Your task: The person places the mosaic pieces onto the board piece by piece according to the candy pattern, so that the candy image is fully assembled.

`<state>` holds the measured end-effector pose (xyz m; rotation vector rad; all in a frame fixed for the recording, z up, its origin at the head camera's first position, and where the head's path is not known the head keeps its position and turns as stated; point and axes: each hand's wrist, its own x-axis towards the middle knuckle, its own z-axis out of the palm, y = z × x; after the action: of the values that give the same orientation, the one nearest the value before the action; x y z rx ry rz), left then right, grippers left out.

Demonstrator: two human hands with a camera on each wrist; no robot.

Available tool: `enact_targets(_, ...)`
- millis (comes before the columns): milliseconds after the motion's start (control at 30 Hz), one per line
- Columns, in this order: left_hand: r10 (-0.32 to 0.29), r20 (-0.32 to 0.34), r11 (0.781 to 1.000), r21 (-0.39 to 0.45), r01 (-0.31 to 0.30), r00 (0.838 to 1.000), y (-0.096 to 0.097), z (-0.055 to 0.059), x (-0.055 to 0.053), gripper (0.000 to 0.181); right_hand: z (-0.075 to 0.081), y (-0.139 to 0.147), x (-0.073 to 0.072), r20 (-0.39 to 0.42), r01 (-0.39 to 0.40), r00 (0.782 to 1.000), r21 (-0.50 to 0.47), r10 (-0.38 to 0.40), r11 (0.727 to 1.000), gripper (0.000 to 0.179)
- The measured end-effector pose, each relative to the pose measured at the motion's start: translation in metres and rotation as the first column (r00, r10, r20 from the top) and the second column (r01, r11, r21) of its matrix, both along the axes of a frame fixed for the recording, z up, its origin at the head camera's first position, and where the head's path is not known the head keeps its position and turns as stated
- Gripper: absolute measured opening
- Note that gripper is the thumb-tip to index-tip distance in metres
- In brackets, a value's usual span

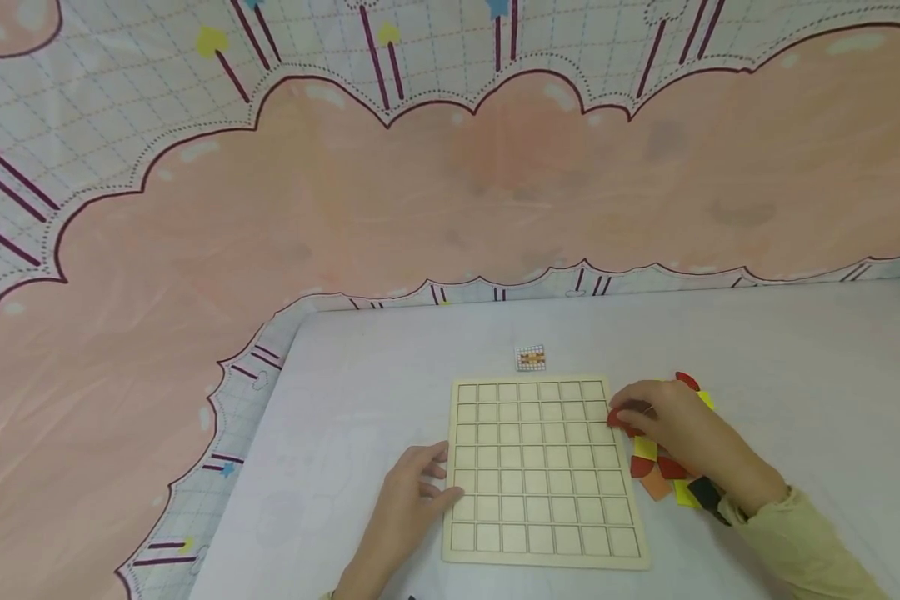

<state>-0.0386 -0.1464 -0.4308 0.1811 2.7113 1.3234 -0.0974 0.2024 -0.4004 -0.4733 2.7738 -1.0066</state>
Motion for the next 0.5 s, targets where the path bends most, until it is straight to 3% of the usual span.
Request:
enact_targets(133, -0.005, -0.002, 1.000, 0.006, 0.005, 1.000, -0.001, -0.001, 0.000, 0.057, -0.003, -0.005, 0.001, -0.018, -0.002, 1.000, 0.025, 0.002, 1.000, 0.008)
enact_targets(500, -0.002, -0.014, 1.000, -0.027, 0.002, 1.000, -0.001, 0.000, 0.001, 0.059, -0.005, -0.015, 0.003, 0.039, 0.026, 0.999, 0.049, -0.028, 0.998, 0.008)
